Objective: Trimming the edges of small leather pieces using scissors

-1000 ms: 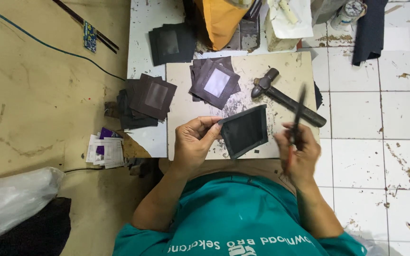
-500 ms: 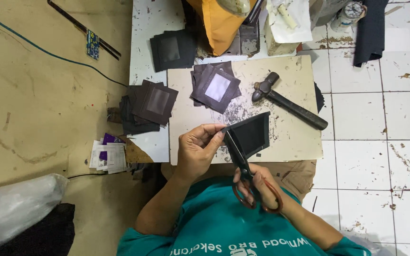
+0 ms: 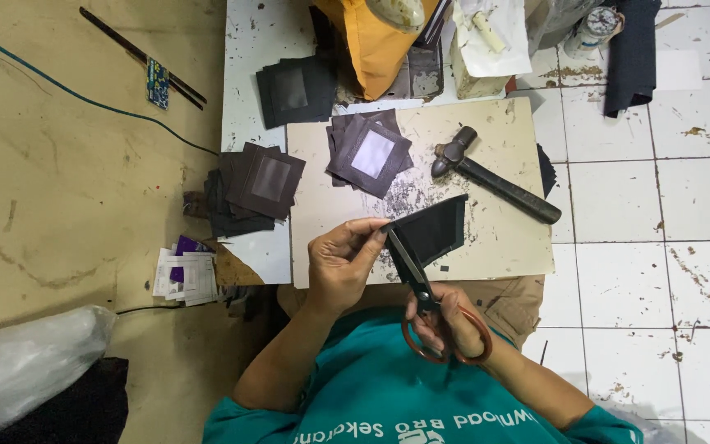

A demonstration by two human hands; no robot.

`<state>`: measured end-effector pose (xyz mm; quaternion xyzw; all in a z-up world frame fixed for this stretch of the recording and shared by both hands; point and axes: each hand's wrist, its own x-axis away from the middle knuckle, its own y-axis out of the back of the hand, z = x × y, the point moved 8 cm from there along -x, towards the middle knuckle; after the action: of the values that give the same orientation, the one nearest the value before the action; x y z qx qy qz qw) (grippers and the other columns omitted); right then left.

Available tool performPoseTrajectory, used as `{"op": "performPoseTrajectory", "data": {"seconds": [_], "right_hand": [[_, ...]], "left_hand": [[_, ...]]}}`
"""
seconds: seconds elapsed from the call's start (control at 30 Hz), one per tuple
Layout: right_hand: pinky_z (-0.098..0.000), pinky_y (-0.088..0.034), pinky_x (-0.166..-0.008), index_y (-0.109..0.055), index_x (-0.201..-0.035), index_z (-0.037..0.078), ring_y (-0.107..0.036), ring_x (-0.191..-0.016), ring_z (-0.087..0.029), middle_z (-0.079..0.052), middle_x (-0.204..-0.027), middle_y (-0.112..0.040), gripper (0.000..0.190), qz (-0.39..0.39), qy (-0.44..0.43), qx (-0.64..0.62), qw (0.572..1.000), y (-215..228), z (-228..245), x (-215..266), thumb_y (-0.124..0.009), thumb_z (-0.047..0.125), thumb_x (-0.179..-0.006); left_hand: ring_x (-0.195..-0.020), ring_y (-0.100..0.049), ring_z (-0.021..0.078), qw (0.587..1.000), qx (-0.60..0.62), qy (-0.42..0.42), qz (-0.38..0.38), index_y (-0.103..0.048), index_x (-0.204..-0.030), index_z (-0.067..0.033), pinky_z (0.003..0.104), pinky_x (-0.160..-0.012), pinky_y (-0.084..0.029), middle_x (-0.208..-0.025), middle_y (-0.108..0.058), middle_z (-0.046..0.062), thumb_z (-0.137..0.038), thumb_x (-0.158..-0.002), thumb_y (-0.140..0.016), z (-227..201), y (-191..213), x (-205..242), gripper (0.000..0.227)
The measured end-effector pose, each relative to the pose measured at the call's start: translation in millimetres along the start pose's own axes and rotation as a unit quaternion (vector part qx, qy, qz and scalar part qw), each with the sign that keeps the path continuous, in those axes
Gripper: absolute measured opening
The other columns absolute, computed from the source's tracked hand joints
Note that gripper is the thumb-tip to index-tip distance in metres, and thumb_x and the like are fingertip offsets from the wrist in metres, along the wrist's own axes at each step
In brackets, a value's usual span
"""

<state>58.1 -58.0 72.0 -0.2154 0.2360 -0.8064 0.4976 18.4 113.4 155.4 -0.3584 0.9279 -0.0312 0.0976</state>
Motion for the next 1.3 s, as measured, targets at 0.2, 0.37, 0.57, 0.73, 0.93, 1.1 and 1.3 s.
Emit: {"op": "performPoseTrajectory", "data": {"seconds": [0.2,0.37,0.57,0.73,0.93,1.1,1.3], "right_hand": [[-0.0226,-0.038,-0.025,-0.066,-0.092,-0.012,-0.042,-0.026,-0.008,-0.005,-0.044,-0.047,0.073,0.005,0.031,0.026,0.999,3.6,8.4,-4.9,-0.055,0.061,-0.099],[-0.0239,-0.035,-0.023,-0.064,-0.087,-0.011,-0.037,-0.023,-0.008,-0.005,-0.040,-0.043,0.056,-0.013,0.036,0.036,0.999,7.8,16.2,-6.6,-0.054,0.041,-0.105],[-0.0320,-0.054,-0.055,-0.075,-0.099,0.007,-0.062,-0.055,-0.019,-0.006,-0.065,-0.069,0.021,-0.077,0.174,0.427,0.884,12.6,97.2,-16.8,-0.073,0.026,-0.090],[-0.0497,-0.054,-0.065,-0.070,-0.111,0.004,-0.067,-0.074,-0.040,-0.014,-0.083,-0.066,0.030,-0.055,0.346,0.617,0.705,-31.5,143.0,-27.6,-0.080,0.013,-0.084],[-0.0352,-0.056,-0.064,-0.073,-0.103,0.005,-0.069,-0.067,-0.023,-0.010,-0.076,-0.068,0.016,-0.086,0.194,0.444,0.870,-8.0,117.4,-41.5,-0.077,0.003,-0.087],[-0.0324,-0.060,-0.057,-0.055,-0.105,0.000,-0.071,-0.067,-0.019,-0.014,-0.086,-0.066,0.024,-0.122,0.069,0.119,0.983,18.5,86.2,-38.5,-0.073,-0.003,-0.089],[-0.0327,-0.052,-0.057,-0.071,-0.103,0.004,-0.064,-0.063,-0.023,-0.012,-0.076,-0.064,0.016,-0.132,0.099,0.420,0.892,21.2,82.1,5.6,-0.078,0.011,-0.090]], "left_hand": [[-0.075,-0.064,0.0105,1.000,0.016,-0.009,-0.008,-0.076,-0.101,0.0068,0.031,-0.069,-0.060,-0.076,-0.075,0.016,0.005,-0.094,-0.071,-11.0,-4.0,-6.7,0.009],[-0.073,-0.066,0.0144,0.999,-0.037,0.000,0.014,-0.076,-0.103,0.0063,0.035,-0.067,-0.060,-0.077,-0.076,0.019,0.005,-0.095,-0.068,-10.3,-2.9,-10.2,0.011],[-0.072,-0.063,0.0115,0.992,-0.105,0.047,0.055,-0.070,-0.114,0.0021,0.033,-0.065,-0.059,-0.080,-0.076,0.014,0.003,-0.095,-0.064,-25.7,-8.8,-11.9,0.020],[-0.067,-0.074,0.0372,0.957,-0.236,-0.013,0.167,-0.058,-0.127,0.0109,0.044,-0.056,-0.061,-0.082,-0.074,0.030,0.012,-0.091,-0.062,-55.3,-41.6,-4.2,0.036],[-0.089,-0.076,0.0392,0.925,-0.298,-0.044,0.233,-0.059,-0.124,-0.0030,0.046,-0.073,-0.060,-0.095,-0.077,0.018,-0.010,-0.090,-0.073,-41.7,-35.8,0.0,0.038],[-0.081,-0.067,0.0156,0.934,-0.083,0.099,0.333,-0.065,-0.111,-0.0022,0.040,-0.077,-0.058,-0.084,-0.078,0.013,-0.009,-0.093,-0.068,-34.9,-48.1,-1.2,0.020],[-0.070,-0.062,0.0141,0.933,-0.079,0.132,0.326,-0.065,-0.117,-0.0034,0.033,-0.067,-0.056,-0.076,-0.075,0.012,-0.007,-0.091,-0.069,-22.9,-39.1,-0.9,0.027]]}}
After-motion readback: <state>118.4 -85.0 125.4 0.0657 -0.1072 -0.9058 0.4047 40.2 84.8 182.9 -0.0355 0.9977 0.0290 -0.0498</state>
